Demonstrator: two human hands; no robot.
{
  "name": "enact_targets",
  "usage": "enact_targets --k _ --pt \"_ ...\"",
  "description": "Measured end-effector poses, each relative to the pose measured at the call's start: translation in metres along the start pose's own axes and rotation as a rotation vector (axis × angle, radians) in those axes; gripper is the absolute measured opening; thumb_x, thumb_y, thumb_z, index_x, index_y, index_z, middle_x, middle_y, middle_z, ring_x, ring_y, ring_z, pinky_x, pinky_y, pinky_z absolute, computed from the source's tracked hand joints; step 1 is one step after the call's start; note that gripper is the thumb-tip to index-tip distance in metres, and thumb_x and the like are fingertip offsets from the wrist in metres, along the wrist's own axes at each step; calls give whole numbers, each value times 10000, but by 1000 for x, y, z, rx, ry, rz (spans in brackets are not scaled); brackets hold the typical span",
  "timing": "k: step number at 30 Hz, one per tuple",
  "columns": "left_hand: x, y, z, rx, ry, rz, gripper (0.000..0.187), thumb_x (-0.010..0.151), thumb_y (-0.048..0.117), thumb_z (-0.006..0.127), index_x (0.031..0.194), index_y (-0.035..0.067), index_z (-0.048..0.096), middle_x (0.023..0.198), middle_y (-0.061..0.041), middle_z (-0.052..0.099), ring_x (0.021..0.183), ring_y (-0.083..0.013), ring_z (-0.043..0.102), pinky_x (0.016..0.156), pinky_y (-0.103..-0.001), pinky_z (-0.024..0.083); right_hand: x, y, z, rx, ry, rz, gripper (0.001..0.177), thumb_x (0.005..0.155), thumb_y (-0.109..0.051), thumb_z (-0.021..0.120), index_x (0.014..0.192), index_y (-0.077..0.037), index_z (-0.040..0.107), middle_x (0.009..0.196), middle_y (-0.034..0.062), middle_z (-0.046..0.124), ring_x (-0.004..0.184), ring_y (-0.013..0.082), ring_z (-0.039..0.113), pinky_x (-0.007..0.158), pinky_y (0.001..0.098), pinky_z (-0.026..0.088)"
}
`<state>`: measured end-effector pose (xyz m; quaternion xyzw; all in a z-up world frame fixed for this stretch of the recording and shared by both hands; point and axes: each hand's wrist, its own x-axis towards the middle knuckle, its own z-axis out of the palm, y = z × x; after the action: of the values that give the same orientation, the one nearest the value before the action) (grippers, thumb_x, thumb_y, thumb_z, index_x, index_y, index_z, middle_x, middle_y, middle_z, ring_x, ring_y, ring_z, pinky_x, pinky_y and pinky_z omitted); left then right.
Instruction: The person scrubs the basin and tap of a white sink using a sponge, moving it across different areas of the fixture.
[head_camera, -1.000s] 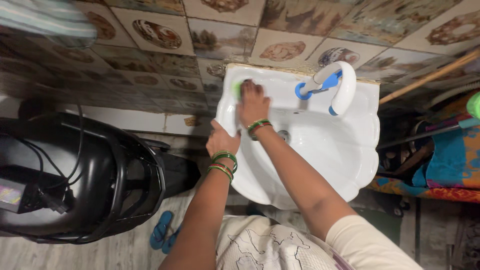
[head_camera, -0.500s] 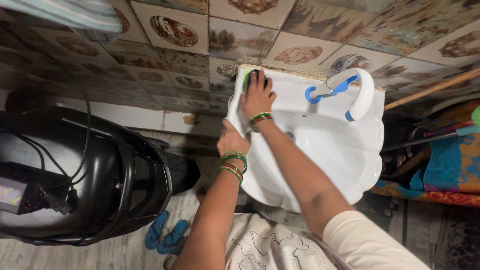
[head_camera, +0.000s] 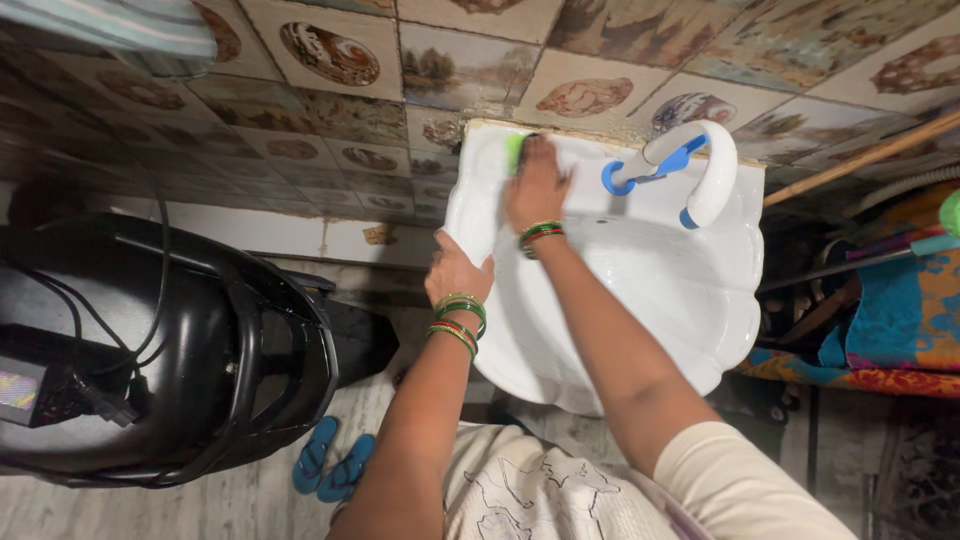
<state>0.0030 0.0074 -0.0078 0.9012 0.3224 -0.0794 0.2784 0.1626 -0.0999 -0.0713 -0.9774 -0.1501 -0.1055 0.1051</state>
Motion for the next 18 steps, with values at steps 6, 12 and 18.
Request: enact_targets --k 6,12,18 --pt "1 0 3 -6 -15 -17 920 813 512 797 1384 -14 304 1063 -209 677 966 -364 708 821 -459 578 7 27 -6 -98 141 188 768 913 -211 543 1570 112 310 1665 256 284 1562 380 212 1260 516 175" --pt "2 0 2 7 -1 -2 933 791 515 806 1376 -15 309 1054 -213 684 975 -366 707 825 -453 577 -10 -30 -28 252 -46 -212 755 857 -149 614 1499 135 337 1596 319 292 1503 427 264 1240 505 205" --pt "0 2 -3 -6 0 -5 961 786 527 804 1400 -15 302 1047 -206 687 968 -364 708 830 -458 571 -75 162 -63 211 149 -86 723 895 45 494 1599 76 329 1660 210 390 1560 375 351 1338 460 262"
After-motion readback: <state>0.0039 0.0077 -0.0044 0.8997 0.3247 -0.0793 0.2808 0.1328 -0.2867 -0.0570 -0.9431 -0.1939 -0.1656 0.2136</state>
